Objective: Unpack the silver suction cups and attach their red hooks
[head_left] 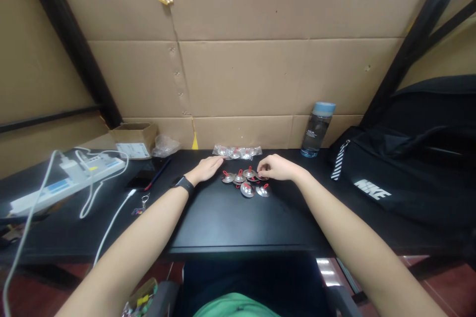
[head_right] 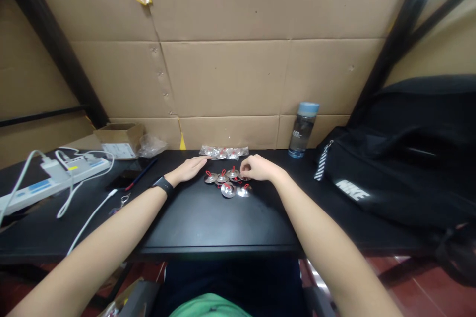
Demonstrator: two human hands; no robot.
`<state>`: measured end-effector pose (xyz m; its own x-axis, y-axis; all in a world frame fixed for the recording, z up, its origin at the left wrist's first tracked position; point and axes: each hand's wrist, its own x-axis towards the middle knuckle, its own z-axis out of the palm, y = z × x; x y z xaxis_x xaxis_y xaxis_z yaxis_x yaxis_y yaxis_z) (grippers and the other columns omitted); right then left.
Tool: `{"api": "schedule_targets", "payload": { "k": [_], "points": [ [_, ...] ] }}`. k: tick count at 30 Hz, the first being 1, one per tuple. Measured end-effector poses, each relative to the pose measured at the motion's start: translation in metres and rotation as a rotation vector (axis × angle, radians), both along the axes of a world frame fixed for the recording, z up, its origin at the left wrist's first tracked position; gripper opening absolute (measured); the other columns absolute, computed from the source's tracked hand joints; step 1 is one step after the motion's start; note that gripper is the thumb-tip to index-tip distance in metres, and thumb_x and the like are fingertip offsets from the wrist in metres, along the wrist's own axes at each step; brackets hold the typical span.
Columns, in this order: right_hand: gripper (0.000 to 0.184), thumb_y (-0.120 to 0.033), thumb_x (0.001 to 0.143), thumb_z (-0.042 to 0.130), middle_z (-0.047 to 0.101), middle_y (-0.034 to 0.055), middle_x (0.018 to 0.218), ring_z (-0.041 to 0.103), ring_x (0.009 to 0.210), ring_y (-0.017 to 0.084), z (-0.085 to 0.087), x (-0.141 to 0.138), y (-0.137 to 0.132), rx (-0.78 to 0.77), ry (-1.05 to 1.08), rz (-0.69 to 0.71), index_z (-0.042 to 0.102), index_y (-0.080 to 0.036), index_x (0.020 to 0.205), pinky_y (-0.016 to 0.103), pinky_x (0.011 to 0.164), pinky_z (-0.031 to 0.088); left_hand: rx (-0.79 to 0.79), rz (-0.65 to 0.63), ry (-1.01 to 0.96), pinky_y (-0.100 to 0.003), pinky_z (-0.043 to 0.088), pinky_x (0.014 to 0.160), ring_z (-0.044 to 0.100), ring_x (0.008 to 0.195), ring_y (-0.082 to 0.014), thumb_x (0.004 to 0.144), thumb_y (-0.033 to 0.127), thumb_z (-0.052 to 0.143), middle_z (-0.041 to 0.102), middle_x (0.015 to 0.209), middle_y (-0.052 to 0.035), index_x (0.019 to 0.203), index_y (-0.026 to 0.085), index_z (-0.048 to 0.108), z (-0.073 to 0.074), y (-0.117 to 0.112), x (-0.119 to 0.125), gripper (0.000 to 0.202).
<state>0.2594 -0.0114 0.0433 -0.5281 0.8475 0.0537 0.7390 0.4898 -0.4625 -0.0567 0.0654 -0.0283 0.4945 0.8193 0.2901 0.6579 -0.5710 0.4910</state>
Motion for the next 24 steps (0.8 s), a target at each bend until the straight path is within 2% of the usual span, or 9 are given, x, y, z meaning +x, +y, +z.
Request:
{"api": "schedule_targets", "payload": {
  "k": [3,6,14,20,24],
  "points": [
    [0.014,-0.024,0.079,0.066,0.077,0.0015,0.078,0.071,0.072,0.018,-0.003,0.0,0.004,0.0,-0.002,0.002,0.078,-0.022,0.087,0.025,0.066,0.049,0.028,0.018,0.092,-0.042,0.031,0.116,0.046,0.14,-0.0257,0.103,0.052,0.028,0.055,0.148,-0.0015,0.14,0.033,0.058,-0.002,0.003,0.007,0.051],
    [0.015,-0.027,0.08,0.067,0.078,0.0013,0.081,0.071,0.072,0.018,-0.006,0.001,0.007,0.009,-0.009,0.007,0.078,-0.022,0.09,0.025,0.066,0.049,0.039,0.035,0.145,-0.047,0.027,0.117,0.042,0.142,-0.0276,0.102,0.054,0.03,0.051,0.152,0.0002,0.141,0.037,0.056,-0.003,0.005,0.012,0.05],
    [0.018,-0.03,0.081,0.068,0.077,0.0016,0.084,0.07,0.075,0.018,-0.013,0.004,0.012,0.032,-0.035,0.042,0.079,-0.023,0.094,0.026,0.067,0.048,0.02,0.034,0.224,-0.059,0.019,0.116,0.034,0.146,-0.0336,0.1,0.063,0.028,0.042,0.158,-0.0036,0.149,0.044,0.044,-0.003,0.003,0.014,0.055],
    [0.021,-0.028,0.08,0.069,0.077,0.0035,0.095,0.069,0.081,0.019,-0.016,0.001,0.012,0.101,-0.011,0.058,0.078,-0.022,0.098,0.026,0.073,0.048,-0.014,0.029,0.253,-0.064,0.015,0.116,0.029,0.148,-0.0359,0.1,0.065,0.023,0.038,0.161,-0.0036,0.147,0.045,0.047,-0.002,0.002,0.016,0.056],
    [0.023,-0.028,0.08,0.07,0.077,0.0041,0.099,0.069,0.083,0.019,-0.014,0.001,0.011,0.092,-0.025,0.053,0.078,-0.021,0.099,0.026,0.075,0.049,0.03,0.056,0.305,-0.059,0.02,0.116,0.031,0.148,-0.0317,0.102,0.062,0.019,0.04,0.16,-0.0023,0.15,0.041,0.045,-0.005,0.004,0.017,0.059]
  ]
}}
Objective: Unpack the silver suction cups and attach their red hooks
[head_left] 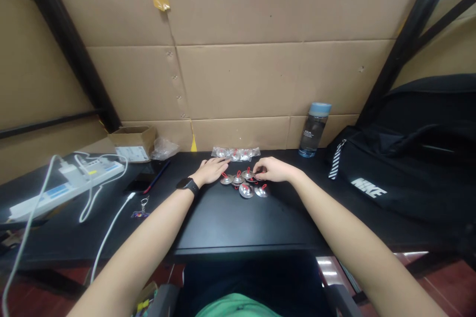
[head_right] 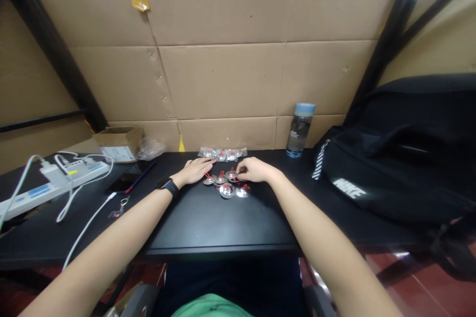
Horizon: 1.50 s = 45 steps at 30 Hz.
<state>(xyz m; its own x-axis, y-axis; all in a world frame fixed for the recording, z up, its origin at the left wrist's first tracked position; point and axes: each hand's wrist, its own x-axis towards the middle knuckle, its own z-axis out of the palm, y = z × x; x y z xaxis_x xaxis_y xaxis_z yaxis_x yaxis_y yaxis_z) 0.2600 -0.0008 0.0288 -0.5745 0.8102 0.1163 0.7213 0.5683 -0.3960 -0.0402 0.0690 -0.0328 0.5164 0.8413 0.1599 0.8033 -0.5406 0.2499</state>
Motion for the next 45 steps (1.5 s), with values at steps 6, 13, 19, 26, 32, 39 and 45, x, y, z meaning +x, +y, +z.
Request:
{"api": "schedule_targets", "payload": {
  "k": [6,13,19,26,32,39,45],
  "points": [
    [0.024,-0.03,0.08,0.069,0.077,0.0045,0.101,0.069,0.085,0.019,0.001,0.0,0.0,-0.023,-0.015,-0.017,0.077,-0.021,0.101,0.026,0.075,0.048,0.056,0.013,0.043,-0.058,0.027,0.114,0.034,0.147,-0.0285,0.102,0.06,0.016,0.041,0.159,-0.003,0.151,0.034,0.043,-0.002,0.002,0.0,0.062],
    [0.026,-0.032,0.081,0.068,0.076,0.0047,0.102,0.068,0.084,0.019,0.001,0.0,0.0,-0.031,-0.026,-0.019,0.076,-0.021,0.103,0.026,0.074,0.048,0.123,-0.026,-0.008,-0.055,0.037,0.11,0.04,0.145,-0.0284,0.104,0.052,0.023,0.046,0.156,-0.006,0.149,0.03,0.047,-0.004,0.0,-0.001,0.056],
    [0.026,-0.03,0.08,0.069,0.076,0.005,0.099,0.067,0.084,0.019,0.005,-0.001,-0.003,-0.033,-0.029,-0.021,0.077,-0.02,0.103,0.026,0.074,0.047,0.288,-0.143,-0.129,-0.04,0.041,0.114,0.054,0.132,-0.0254,0.097,0.026,0.046,0.055,0.145,-0.0136,0.139,0.015,0.058,0.002,-0.001,-0.01,0.044],
    [0.024,-0.029,0.081,0.068,0.077,0.0046,0.101,0.069,0.086,0.019,0.006,-0.001,-0.004,-0.027,-0.014,0.002,0.077,-0.02,0.102,0.027,0.075,0.049,0.485,-0.069,-0.224,-0.039,0.052,0.096,0.068,0.102,-0.0256,0.091,0.016,0.057,0.072,0.109,-0.0096,0.101,0.019,0.073,0.024,-0.008,-0.02,0.02],
    [0.021,-0.025,0.079,0.069,0.076,0.0044,0.093,0.069,0.077,0.019,0.009,-0.002,-0.008,-0.028,0.014,-0.015,0.076,-0.019,0.098,0.026,0.07,0.049,0.486,0.032,-0.4,-0.04,0.051,0.091,0.068,0.099,-0.0272,0.092,0.026,0.06,0.074,0.104,-0.0083,0.089,0.021,0.067,0.037,-0.019,-0.021,0.009],
    [0.014,-0.022,0.084,0.066,0.074,0.005,0.092,0.066,0.081,0.017,0.009,-0.019,-0.015,0.225,0.228,0.009,0.075,-0.019,0.094,0.027,0.073,0.048,0.317,0.003,-0.824,-0.03,0.052,0.075,0.068,0.078,-0.0187,0.094,0.041,0.058,0.07,0.085,-0.0039,0.093,0.02,0.06,0.062,-0.041,-0.024,0.02],
    [0.018,-0.034,0.089,0.067,0.072,0.0049,0.089,0.064,0.073,0.015,0.019,-0.041,-0.039,0.17,0.521,0.082,0.071,-0.017,0.094,0.026,0.064,0.049,0.23,-0.068,-0.916,-0.024,0.048,0.063,0.062,0.071,-0.0151,0.091,0.04,0.063,0.064,0.082,-0.002,0.091,0.019,0.061,0.071,-0.059,-0.002,0.021]
  ]
}}
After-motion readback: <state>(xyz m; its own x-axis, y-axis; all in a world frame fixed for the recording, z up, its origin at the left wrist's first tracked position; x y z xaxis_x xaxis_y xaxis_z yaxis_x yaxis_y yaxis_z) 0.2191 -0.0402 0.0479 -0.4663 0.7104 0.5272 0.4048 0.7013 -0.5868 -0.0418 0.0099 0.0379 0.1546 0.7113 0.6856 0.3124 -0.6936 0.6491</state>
